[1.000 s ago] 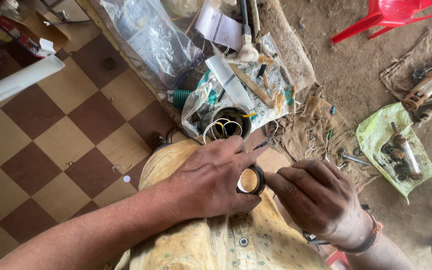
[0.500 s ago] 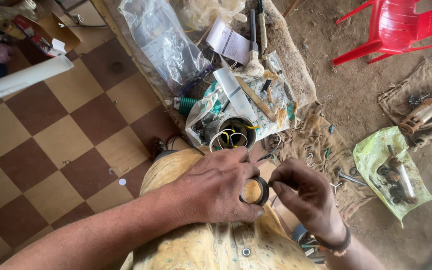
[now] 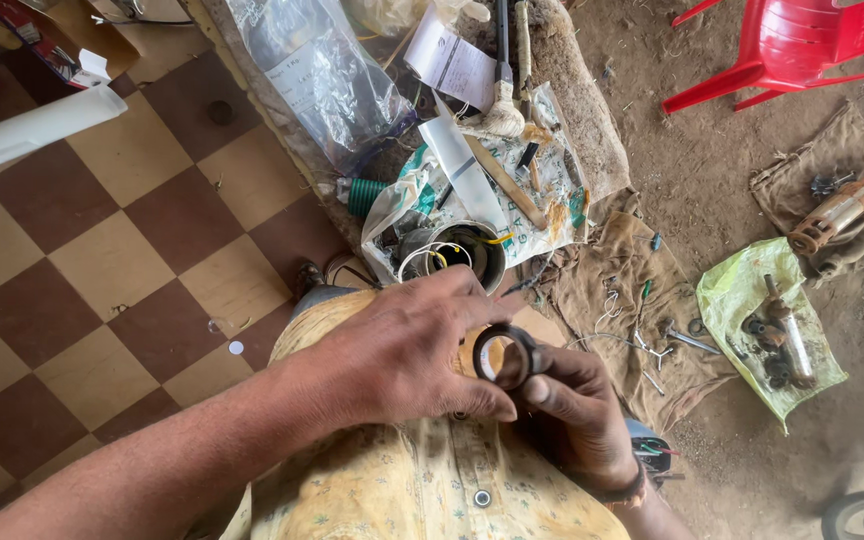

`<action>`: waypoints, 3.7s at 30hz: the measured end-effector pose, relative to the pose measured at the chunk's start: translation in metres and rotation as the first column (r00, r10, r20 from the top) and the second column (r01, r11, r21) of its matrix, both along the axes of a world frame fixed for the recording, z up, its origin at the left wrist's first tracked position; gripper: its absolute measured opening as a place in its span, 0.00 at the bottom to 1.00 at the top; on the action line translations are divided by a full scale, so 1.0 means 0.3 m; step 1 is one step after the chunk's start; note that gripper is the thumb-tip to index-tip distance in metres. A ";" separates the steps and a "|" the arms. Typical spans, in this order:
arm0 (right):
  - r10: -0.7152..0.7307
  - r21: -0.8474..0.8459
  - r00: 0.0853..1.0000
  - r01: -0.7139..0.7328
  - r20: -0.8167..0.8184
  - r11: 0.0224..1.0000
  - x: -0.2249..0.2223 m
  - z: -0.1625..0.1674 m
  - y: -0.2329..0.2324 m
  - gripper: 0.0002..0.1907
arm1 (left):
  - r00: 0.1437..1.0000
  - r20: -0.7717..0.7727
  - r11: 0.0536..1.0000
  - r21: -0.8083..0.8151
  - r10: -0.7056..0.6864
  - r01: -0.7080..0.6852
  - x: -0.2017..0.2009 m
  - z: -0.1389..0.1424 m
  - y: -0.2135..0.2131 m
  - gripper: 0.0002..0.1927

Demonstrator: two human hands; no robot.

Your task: The person winds yellow and white wire into a cylindrical motor housing, inserts insulating paper around the windings, and fits black bearing rings onto the assembly. They briefly work on motor parts laid out on a board and handle a phone before resuming fitting the rings.

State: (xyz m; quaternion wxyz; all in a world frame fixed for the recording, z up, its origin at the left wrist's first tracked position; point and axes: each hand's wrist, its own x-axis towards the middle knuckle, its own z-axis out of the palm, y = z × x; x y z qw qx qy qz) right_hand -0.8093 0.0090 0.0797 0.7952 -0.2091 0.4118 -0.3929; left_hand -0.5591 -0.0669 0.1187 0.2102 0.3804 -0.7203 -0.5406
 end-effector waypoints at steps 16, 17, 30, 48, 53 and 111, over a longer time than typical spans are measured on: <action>-0.281 -0.601 0.600 -0.437 -0.749 0.670 0.131 -0.047 -0.148 0.11 | 0.911 -0.091 0.915 0.065 0.402 -0.397 -0.004 -0.047 0.025 0.19; -0.277 -0.604 0.607 -0.439 -0.745 0.665 0.136 -0.040 -0.149 0.11 | 0.910 -0.073 0.913 0.059 0.408 -0.404 -0.003 -0.046 0.024 0.19; -0.317 -0.609 0.566 -0.456 -0.761 0.649 0.129 -0.022 -0.128 0.11 | 0.879 -0.119 0.884 -0.020 0.461 -0.467 -0.009 -0.049 0.024 0.09; -0.630 -0.676 0.419 -0.697 -0.654 0.238 0.177 0.163 -0.220 0.17 | 0.930 -0.157 0.919 -0.165 0.333 -0.358 0.006 -0.046 0.020 0.08; -0.578 -0.668 0.404 -0.647 -0.709 0.367 0.168 0.117 -0.235 0.09 | 0.939 -0.096 0.884 -0.317 0.330 -0.343 0.002 -0.052 0.016 0.05; -0.669 -0.722 0.410 -0.631 -0.620 0.283 0.121 0.032 -0.197 0.11 | 0.876 -0.364 0.809 -0.380 0.316 -0.449 -0.031 -0.118 0.013 0.14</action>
